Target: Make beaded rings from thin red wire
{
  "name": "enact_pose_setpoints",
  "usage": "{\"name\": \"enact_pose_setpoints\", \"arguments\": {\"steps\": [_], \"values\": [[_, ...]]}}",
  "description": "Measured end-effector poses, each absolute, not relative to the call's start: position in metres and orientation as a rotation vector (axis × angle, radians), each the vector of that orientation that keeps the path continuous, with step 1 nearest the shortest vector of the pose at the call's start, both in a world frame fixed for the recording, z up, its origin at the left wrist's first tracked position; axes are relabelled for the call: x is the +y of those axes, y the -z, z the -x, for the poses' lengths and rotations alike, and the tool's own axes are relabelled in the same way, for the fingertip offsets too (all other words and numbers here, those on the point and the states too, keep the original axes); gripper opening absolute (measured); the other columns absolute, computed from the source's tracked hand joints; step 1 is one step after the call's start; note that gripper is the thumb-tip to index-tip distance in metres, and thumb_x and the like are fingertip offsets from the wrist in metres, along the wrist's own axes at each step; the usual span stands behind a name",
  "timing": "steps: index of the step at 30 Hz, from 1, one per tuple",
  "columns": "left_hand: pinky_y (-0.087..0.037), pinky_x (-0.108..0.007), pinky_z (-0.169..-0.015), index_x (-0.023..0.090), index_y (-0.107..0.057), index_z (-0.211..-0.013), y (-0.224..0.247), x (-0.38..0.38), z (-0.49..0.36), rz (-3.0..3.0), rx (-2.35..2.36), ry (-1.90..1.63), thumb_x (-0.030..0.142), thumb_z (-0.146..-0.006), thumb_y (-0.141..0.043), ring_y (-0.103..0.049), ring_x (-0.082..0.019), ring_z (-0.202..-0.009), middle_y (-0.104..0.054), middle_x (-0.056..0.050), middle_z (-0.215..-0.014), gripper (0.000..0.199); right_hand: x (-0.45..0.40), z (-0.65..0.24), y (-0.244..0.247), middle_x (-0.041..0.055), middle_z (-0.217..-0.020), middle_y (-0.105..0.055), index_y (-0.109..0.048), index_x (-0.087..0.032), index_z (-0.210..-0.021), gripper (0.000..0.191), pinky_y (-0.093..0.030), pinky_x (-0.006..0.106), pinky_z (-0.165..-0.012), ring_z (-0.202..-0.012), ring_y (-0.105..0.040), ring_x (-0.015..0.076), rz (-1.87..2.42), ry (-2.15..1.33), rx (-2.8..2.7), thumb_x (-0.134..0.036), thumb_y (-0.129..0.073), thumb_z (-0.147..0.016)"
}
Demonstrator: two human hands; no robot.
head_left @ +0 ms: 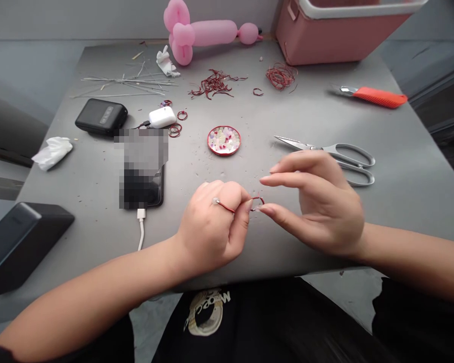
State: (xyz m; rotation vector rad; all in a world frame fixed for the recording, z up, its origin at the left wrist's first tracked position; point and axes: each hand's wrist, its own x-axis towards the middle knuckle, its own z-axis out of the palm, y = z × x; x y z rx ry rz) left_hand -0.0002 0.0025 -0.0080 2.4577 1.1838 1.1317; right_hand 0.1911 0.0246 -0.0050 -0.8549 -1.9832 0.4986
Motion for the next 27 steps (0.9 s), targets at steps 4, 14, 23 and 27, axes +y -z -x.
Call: {"name": "enact_pose_setpoints", "arguments": {"steps": [4, 14, 23, 27], "values": [[-0.039, -0.031, -0.058, 0.021, -0.046, -0.080, 0.008, 0.001, 0.000, -2.447, 1.178, -1.121, 0.013, -0.090, -0.048, -0.049, -0.016, -0.060, -0.057, 0.000, -0.065, 0.013, 0.022, -0.191, 0.006, 0.0047, -0.089, -0.064, -0.068, -0.030, -0.097, 0.022, -0.049, 0.043, -0.079, -0.089, -0.057, 0.0235, 0.777, -0.044, -2.116, -0.018, -0.072, -0.079], [-0.036, -0.032, -0.058, 0.020, -0.047, -0.080, 0.012, 0.002, 0.000, -2.555, 1.055, -1.114, 0.013, -0.090, -0.047, -0.049, -0.017, -0.059, -0.060, -0.001, -0.065, 0.012, 0.029, -0.195, -0.005, 0.0050, -0.088, -0.053, -0.054, -0.019, -0.077, 0.024, -0.049, 0.035, -0.076, -0.081, -0.052, 0.0162, 0.819, -1.373, -2.135, -0.029, -0.045, -0.097], [-0.035, -0.033, -0.057, 0.020, -0.046, -0.080, 0.009, 0.004, 0.001, -2.543, 1.084, -1.124, 0.012, -0.088, -0.051, -0.050, -0.016, -0.059, -0.062, 0.000, -0.065, 0.013, 0.028, -0.196, -0.006, 0.0039, -0.092, -0.050, -0.059, -0.021, -0.085, 0.005, -0.047, 0.036, -0.081, -0.090, -0.053, 0.0172, 0.881, -0.978, -2.184, -0.021, -0.064, -0.086], [-0.036, -0.033, -0.058, 0.020, -0.047, -0.080, 0.011, 0.004, 0.000, -2.568, 1.118, -1.105, 0.012, -0.088, -0.051, -0.051, -0.017, -0.061, -0.063, -0.001, -0.066, 0.012, 0.026, -0.196, -0.001, 0.0058, -0.090, -0.056, -0.060, -0.022, -0.086, 0.007, -0.045, 0.043, -0.083, -0.092, -0.052, 0.0224, 0.822, -0.296, -2.305, -0.018, -0.065, -0.084]]}}
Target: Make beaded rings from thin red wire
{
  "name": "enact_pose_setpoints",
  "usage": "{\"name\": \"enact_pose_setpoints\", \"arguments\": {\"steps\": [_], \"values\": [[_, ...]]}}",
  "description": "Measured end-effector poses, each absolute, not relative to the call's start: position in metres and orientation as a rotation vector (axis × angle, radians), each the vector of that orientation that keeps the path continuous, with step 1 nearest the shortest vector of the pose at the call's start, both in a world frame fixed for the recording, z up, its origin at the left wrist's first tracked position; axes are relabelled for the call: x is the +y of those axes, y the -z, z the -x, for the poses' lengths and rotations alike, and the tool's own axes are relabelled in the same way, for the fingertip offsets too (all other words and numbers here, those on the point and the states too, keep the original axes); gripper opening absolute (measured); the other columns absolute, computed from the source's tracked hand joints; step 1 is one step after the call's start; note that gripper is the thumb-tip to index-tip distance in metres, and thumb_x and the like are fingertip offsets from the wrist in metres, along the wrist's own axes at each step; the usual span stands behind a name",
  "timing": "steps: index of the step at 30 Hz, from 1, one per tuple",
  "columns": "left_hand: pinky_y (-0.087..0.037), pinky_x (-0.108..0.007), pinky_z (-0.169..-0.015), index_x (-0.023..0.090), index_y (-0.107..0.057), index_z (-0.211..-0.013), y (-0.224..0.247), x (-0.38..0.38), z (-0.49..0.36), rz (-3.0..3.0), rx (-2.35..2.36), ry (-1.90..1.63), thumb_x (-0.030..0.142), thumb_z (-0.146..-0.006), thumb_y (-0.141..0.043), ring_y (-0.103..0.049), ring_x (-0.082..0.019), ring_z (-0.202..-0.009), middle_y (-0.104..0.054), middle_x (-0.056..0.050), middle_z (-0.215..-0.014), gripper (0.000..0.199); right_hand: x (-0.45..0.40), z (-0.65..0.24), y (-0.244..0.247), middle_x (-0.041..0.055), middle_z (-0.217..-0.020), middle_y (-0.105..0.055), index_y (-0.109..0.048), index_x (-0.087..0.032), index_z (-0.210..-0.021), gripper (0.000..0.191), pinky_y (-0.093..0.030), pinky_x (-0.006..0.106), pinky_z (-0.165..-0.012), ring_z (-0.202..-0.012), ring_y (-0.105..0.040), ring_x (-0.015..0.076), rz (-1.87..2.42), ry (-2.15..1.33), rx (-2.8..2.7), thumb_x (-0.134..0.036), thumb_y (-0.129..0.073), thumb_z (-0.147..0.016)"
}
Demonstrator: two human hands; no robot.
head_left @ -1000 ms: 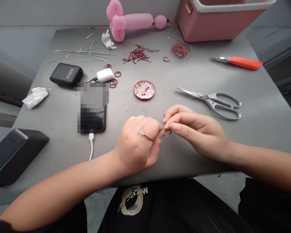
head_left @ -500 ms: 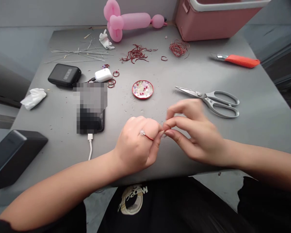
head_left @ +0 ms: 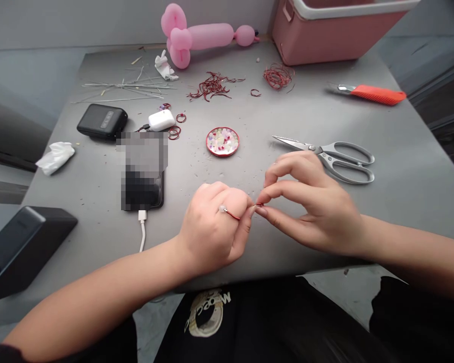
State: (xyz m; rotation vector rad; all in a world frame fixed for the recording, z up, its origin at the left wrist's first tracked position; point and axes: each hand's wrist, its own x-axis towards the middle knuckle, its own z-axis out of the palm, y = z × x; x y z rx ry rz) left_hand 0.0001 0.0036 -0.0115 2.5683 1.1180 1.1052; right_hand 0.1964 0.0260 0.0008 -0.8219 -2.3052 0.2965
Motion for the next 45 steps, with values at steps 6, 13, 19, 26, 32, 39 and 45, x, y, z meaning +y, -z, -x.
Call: {"name": "enact_pose_setpoints", "arguments": {"steps": [6, 13, 19, 26, 32, 39, 45], "values": [[-0.038, -0.033, -0.058, 0.019, -0.049, -0.078, 0.011, 0.003, 0.000, -2.579, 1.135, -1.091, 0.013, -0.088, -0.051, -0.052, -0.017, -0.063, -0.062, -0.002, -0.065, 0.013, 0.028, -0.204, 0.009, -0.0003, -0.090, -0.065, -0.063, -0.032, -0.086, 0.020, -0.041, 0.040, -0.077, -0.098, -0.056, 0.0228, 0.607, 0.238, -2.278, -0.014, -0.070, -0.079], [-0.042, -0.033, -0.063, 0.019, -0.052, -0.079, 0.013, 0.002, -0.001, -2.563, 1.026, -1.145, 0.009, -0.085, -0.053, -0.051, -0.018, -0.069, -0.064, -0.001, -0.067, 0.012, 0.032, -0.197, -0.005, 0.0042, -0.090, -0.057, -0.062, -0.020, -0.075, 0.020, -0.048, 0.038, -0.082, -0.087, -0.056, 0.0175, 0.839, -1.342, -2.050, -0.023, -0.052, -0.093], [-0.042, -0.031, -0.064, 0.019, -0.050, -0.081, 0.013, 0.002, 0.000, -2.416, 1.045, -1.156, 0.010, -0.088, -0.051, -0.052, -0.016, -0.068, -0.065, -0.001, -0.071, 0.012, 0.034, -0.196, -0.004, 0.0067, -0.100, -0.059, -0.066, -0.019, -0.076, 0.025, -0.050, 0.037, -0.085, -0.094, -0.060, 0.0183, 0.910, -1.530, -1.938, -0.028, -0.051, -0.094], [-0.041, -0.029, -0.062, 0.019, -0.049, -0.079, 0.009, 0.002, 0.000, -2.308, 1.130, -1.140, 0.012, -0.090, -0.048, -0.051, -0.014, -0.063, -0.058, 0.001, -0.066, 0.013, 0.021, -0.195, 0.001, 0.0062, -0.093, -0.067, -0.068, -0.028, -0.096, 0.023, -0.050, 0.043, -0.082, -0.099, -0.054, 0.0265, 0.803, 0.186, -2.138, -0.020, -0.077, -0.076], [-0.041, -0.030, -0.063, 0.020, -0.047, -0.079, 0.013, 0.002, -0.002, -2.343, 1.084, -1.121, 0.012, -0.090, -0.049, -0.052, -0.014, -0.064, -0.060, 0.001, -0.067, 0.014, 0.019, -0.197, 0.008, 0.0029, -0.090, -0.068, -0.066, -0.031, -0.094, 0.025, -0.050, 0.040, -0.079, -0.101, -0.055, 0.0251, 0.733, 0.281, -2.221, -0.013, -0.072, -0.078], [-0.042, -0.031, -0.063, 0.019, -0.050, -0.080, 0.015, 0.003, -0.001, -2.396, 1.069, -1.063, 0.012, -0.090, -0.049, -0.052, -0.016, -0.066, -0.063, -0.001, -0.069, 0.012, 0.024, -0.197, 0.006, 0.0056, -0.097, -0.061, -0.063, -0.024, -0.087, 0.014, -0.043, 0.041, -0.090, -0.102, -0.052, 0.0219, 0.853, -0.422, -2.290, -0.012, -0.055, -0.089], [-0.043, -0.029, -0.066, 0.019, -0.052, -0.080, 0.016, 0.007, 0.000, -2.254, 1.069, -1.050, 0.011, -0.090, -0.049, -0.054, -0.014, -0.065, -0.065, 0.000, -0.070, 0.014, 0.044, -0.202, -0.003, 0.0046, -0.099, -0.054, -0.066, -0.019, -0.083, 0.022, -0.047, 0.031, -0.086, -0.090, -0.056, 0.0145, 0.941, -1.449, -2.101, -0.036, -0.057, -0.092]]}}
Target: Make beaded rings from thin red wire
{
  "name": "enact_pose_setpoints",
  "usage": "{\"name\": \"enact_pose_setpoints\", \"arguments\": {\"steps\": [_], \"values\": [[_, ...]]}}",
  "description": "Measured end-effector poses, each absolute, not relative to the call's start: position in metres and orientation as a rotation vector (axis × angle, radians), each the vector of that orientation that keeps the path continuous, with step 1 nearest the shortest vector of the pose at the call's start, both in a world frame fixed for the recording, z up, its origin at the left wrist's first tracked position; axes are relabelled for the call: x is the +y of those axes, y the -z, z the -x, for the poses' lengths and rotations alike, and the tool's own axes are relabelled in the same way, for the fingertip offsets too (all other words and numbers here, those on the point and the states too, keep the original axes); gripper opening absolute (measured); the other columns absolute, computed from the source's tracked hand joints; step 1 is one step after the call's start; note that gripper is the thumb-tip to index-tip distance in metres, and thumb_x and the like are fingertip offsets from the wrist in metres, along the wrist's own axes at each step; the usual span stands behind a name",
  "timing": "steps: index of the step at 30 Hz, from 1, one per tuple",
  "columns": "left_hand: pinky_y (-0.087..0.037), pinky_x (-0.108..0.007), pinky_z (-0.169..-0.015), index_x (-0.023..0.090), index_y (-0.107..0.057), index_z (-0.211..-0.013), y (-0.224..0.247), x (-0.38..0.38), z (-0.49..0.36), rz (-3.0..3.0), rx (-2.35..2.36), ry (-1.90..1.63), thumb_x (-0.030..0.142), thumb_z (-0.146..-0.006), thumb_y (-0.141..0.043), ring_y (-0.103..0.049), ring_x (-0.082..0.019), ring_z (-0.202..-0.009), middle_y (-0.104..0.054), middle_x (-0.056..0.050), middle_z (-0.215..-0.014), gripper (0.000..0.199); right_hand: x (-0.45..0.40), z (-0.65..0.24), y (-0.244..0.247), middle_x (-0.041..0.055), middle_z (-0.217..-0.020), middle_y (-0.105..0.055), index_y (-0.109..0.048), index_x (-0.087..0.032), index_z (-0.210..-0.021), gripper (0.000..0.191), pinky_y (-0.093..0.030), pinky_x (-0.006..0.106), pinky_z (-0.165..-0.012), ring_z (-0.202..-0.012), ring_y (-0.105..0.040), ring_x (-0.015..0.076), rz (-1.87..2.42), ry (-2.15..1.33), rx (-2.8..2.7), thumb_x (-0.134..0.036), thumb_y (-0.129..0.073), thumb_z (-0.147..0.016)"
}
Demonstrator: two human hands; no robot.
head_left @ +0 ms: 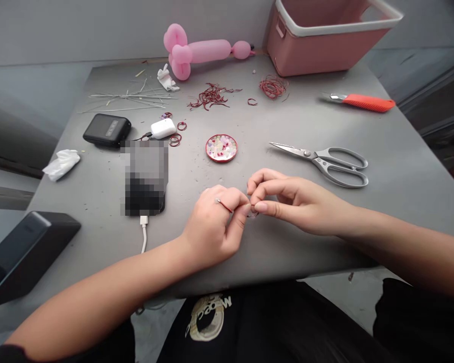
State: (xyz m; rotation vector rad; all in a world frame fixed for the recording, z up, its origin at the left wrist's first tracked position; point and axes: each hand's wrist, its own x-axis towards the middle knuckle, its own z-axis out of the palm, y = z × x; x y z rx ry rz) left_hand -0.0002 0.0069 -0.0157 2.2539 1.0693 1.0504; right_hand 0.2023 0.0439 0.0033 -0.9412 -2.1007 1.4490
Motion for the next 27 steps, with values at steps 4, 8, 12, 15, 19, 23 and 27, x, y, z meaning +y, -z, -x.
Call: {"name": "enact_pose_setpoints", "arguments": {"steps": [4, 8, 12, 15, 19, 23, 27], "values": [[-0.045, -0.027, -0.065, 0.019, -0.053, -0.082, 0.0151, 0.0103, 0.0004, -2.038, 1.099, -1.081, 0.013, -0.092, -0.049, -0.059, -0.013, -0.065, -0.065, 0.001, -0.068, 0.013, 0.0457, -0.2045, -0.0065, 0.0043, -0.106, -0.059, -0.073, -0.025, -0.096, 0.020, -0.044, 0.033, -0.094, -0.101, -0.057, 0.0172, 1.016, -1.462, -1.958, -0.040, -0.062, -0.089], [-0.047, -0.027, -0.067, 0.020, -0.056, -0.083, 0.0139, 0.0111, 0.0007, -2.030, 1.100, -1.095, 0.014, -0.093, -0.052, -0.061, -0.013, -0.067, -0.068, 0.000, -0.071, 0.012, 0.0443, -0.2036, -0.0102, 0.0035, -0.103, -0.062, -0.075, -0.025, -0.090, 0.018, -0.044, 0.033, -0.094, -0.098, -0.060, 0.0171, 1.040, -1.602, -1.797, -0.039, -0.067, -0.085], [-0.049, -0.028, -0.073, 0.020, -0.058, -0.086, 0.0168, 0.0117, 0.0020, -2.155, 1.062, -1.108, 0.012, -0.092, -0.054, -0.063, -0.013, -0.072, -0.071, 0.000, -0.075, 0.011, 0.0447, -0.2008, -0.0111, 0.0034, -0.097, -0.062, -0.074, -0.020, -0.077, 0.017, -0.046, 0.035, -0.092, -0.089, -0.061, 0.0157, 1.073, -1.783, -1.627, -0.037, -0.073, -0.080], [-0.049, -0.028, -0.075, 0.021, -0.060, -0.089, 0.0191, 0.0127, 0.0029, -2.229, 1.028, -1.141, 0.010, -0.091, -0.055, -0.063, -0.014, -0.074, -0.072, 0.000, -0.077, 0.011, 0.0457, -0.2001, -0.0080, 0.0036, -0.096, -0.062, -0.072, -0.018, -0.072, 0.018, -0.046, 0.036, -0.091, -0.088, -0.060, 0.0153, 1.060, -1.909, -1.544, -0.035, -0.075, -0.077], [-0.050, -0.028, -0.074, 0.020, -0.061, -0.091, 0.0179, 0.0137, 0.0028, -2.309, 0.976, -1.152, 0.013, -0.089, -0.058, -0.061, -0.015, -0.073, -0.073, -0.002, -0.080, 0.008, 0.0458, -0.2009, -0.0035, 0.0040, -0.098, -0.059, -0.069, -0.017, -0.070, 0.018, -0.045, 0.034, -0.089, -0.091, -0.057, 0.0149, 1.038, -1.943, -1.538, -0.032, -0.075, -0.077], [-0.050, -0.028, -0.074, 0.019, -0.060, -0.084, 0.0133, 0.0123, 0.0013, -2.302, 0.917, -1.145, 0.014, -0.087, -0.061, -0.061, -0.014, -0.071, -0.070, -0.001, -0.075, 0.007, 0.0431, -0.2014, -0.0053, 0.0051, -0.100, -0.054, -0.068, -0.017, -0.071, 0.016, -0.048, 0.033, -0.080, -0.084, -0.055, 0.0139, 1.020, -1.803, -1.672, -0.030, -0.072, -0.077], [-0.051, -0.028, -0.071, 0.019, -0.059, -0.081, 0.0103, 0.0090, 0.0001, -2.218, 0.919, -1.133, 0.013, -0.086, -0.059, -0.062, -0.014, -0.068, -0.069, -0.002, -0.072, 0.008, 0.0394, -0.2023, -0.0044, 0.0054, -0.097, -0.054, -0.066, -0.019, -0.072, 0.011, -0.047, 0.036, -0.084, -0.089, -0.054, 0.0163, 0.942, -1.403, -1.924, -0.026, -0.069, -0.080]]}}
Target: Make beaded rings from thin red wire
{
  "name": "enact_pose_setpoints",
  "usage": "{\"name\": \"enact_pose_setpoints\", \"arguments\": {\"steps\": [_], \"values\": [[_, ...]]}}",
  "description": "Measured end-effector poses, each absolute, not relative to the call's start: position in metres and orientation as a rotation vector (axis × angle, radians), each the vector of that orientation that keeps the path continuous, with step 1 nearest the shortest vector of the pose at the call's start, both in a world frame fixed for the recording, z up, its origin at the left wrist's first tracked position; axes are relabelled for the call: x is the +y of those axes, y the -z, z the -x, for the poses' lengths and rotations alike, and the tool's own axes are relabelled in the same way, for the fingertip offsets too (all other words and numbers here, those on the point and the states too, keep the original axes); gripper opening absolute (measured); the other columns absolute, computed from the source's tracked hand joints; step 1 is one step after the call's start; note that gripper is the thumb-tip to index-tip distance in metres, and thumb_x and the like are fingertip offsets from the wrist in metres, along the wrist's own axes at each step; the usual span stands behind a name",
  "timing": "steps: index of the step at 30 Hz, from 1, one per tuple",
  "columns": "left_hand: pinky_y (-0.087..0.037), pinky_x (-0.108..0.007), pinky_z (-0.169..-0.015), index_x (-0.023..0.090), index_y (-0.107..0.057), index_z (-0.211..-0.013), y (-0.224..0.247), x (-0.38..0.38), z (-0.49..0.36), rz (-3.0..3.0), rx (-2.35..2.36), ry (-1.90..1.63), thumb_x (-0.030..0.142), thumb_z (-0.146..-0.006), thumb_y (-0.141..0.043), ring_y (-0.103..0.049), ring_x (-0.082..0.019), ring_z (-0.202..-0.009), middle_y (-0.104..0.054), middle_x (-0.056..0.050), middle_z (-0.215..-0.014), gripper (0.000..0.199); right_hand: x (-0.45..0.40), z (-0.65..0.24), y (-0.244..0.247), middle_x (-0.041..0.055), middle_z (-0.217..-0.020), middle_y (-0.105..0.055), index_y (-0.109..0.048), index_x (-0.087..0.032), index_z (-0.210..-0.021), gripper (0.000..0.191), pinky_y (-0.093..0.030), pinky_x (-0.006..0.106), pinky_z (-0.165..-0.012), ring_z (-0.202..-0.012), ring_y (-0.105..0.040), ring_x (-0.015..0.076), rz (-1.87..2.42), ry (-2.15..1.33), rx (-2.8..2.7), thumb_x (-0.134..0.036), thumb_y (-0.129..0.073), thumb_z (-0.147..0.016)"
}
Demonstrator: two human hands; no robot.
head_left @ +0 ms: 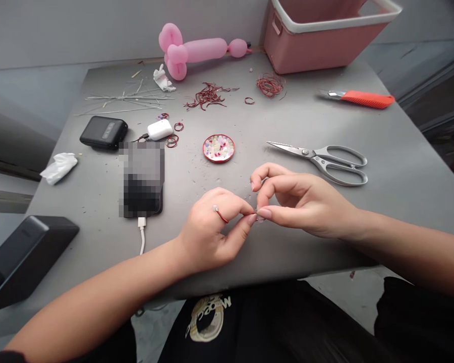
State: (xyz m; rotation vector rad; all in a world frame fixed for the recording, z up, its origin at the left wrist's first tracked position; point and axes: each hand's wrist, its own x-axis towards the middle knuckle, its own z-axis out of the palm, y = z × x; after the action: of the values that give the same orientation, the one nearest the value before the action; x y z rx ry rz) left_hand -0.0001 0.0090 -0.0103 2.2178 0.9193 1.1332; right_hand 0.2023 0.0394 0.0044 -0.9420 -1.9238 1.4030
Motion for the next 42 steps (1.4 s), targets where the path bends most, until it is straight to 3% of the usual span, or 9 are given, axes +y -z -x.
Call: {"name": "enact_pose_setpoints", "arguments": {"steps": [7, 14, 18, 21, 28, 33, 35, 38, 42], "values": [[-0.051, -0.023, -0.064, 0.017, -0.060, -0.080, 0.009, 0.006, 0.000, -2.060, 0.967, -1.037, 0.013, -0.088, -0.056, -0.064, -0.011, -0.064, -0.070, -0.002, -0.072, 0.010, 0.036, -0.201, -0.010, 0.0051, -0.097, -0.061, -0.065, -0.025, -0.077, 0.010, -0.045, 0.043, -0.091, -0.097, -0.056, 0.0213, 0.861, -0.534, -2.245, -0.026, -0.062, -0.086], [-0.057, -0.025, -0.067, 0.018, -0.061, -0.086, 0.011, 0.005, -0.001, -1.756, 0.987, -1.125, 0.019, -0.092, -0.059, -0.071, -0.013, -0.072, -0.074, -0.003, -0.077, 0.006, 0.075, -0.287, -0.027, 0.0078, -0.090, -0.070, -0.068, -0.023, -0.095, 0.024, -0.042, 0.037, -0.063, -0.078, -0.062, 0.0220, 1.452, -0.071, -2.530, -0.038, -0.049, -0.092], [-0.058, -0.027, -0.067, 0.018, -0.061, -0.086, 0.012, 0.005, -0.002, -1.765, 1.022, -1.154, 0.021, -0.090, -0.061, -0.070, -0.015, -0.074, -0.073, -0.005, -0.079, 0.005, 0.093, -0.341, -0.001, 0.0119, -0.099, -0.068, -0.069, -0.014, -0.098, 0.024, -0.045, 0.039, -0.072, -0.087, -0.062, 0.0251, 1.928, -0.176, -2.590, -0.025, -0.071, -0.077], [-0.057, -0.030, -0.070, 0.019, -0.061, -0.086, 0.014, 0.006, -0.002, -1.820, 1.073, -1.105, 0.024, -0.090, -0.061, -0.069, -0.016, -0.076, -0.072, -0.006, -0.080, 0.006, 0.094, -0.352, 0.012, 0.0122, -0.107, -0.064, -0.066, -0.016, -0.102, 0.025, -0.046, 0.036, -0.074, -0.089, -0.061, 0.0209, 1.884, -0.241, -2.569, -0.019, -0.067, -0.078], [-0.058, -0.033, -0.072, 0.019, -0.062, -0.089, 0.021, 0.008, -0.002, -1.643, 1.068, -1.127, 0.028, -0.091, -0.062, -0.069, -0.017, -0.079, -0.072, -0.007, -0.085, 0.010, 0.089, -0.322, 0.000, 0.0050, -0.080, -0.066, -0.058, -0.018, -0.095, 0.017, -0.041, 0.033, -0.066, -0.070, -0.054, 0.0152, 2.128, -0.295, -2.393, -0.024, -0.062, -0.079], [-0.057, -0.033, -0.076, 0.019, -0.061, -0.093, 0.023, 0.011, -0.001, -1.587, 1.093, -1.159, 0.027, -0.092, -0.061, -0.070, -0.017, -0.082, -0.073, -0.006, -0.089, 0.008, 0.080, -0.299, 0.001, 0.0054, -0.080, -0.064, -0.056, -0.021, -0.092, 0.023, -0.041, 0.031, -0.065, -0.070, -0.056, 0.0163, 1.810, -0.339, -2.307, -0.034, -0.069, -0.079], [-0.056, -0.033, -0.077, 0.020, -0.059, -0.093, 0.023, 0.012, 0.000, -1.618, 1.109, -1.184, 0.027, -0.092, -0.060, -0.069, -0.017, -0.083, -0.072, -0.006, -0.088, 0.007, 0.071, -0.289, 0.002, 0.0011, -0.070, -0.055, -0.049, -0.023, -0.085, 0.034, -0.038, 0.029, -0.058, -0.059, -0.046, 0.0130, 1.597, -0.353, -2.340, -0.047, -0.071, -0.078], [-0.055, -0.033, -0.075, 0.021, -0.058, -0.092, 0.022, 0.013, 0.001, -1.672, 1.132, -1.216, 0.026, -0.092, -0.059, -0.067, -0.017, -0.080, -0.069, -0.004, -0.085, 0.006, 0.057, -0.271, 0.001, 0.0018, -0.075, -0.049, -0.039, -0.023, -0.084, 0.055, -0.035, 0.030, -0.052, -0.058, -0.041, 0.0139, 1.169, -0.341, -2.488, -0.075, -0.054, -0.077], [-0.053, -0.030, -0.073, 0.020, -0.059, -0.089, 0.017, 0.012, 0.003, -1.818, 1.133, -1.230, 0.014, -0.089, -0.058, -0.065, -0.015, -0.079, -0.069, -0.004, -0.084, 0.006, 0.042, -0.253, -0.004, 0.0032, -0.075, -0.050, -0.037, -0.023, -0.086, 0.054, -0.037, 0.033, -0.052, -0.060, -0.044, 0.0168, 1.113, -0.259, -2.544, -0.074, -0.055, -0.079]]}}
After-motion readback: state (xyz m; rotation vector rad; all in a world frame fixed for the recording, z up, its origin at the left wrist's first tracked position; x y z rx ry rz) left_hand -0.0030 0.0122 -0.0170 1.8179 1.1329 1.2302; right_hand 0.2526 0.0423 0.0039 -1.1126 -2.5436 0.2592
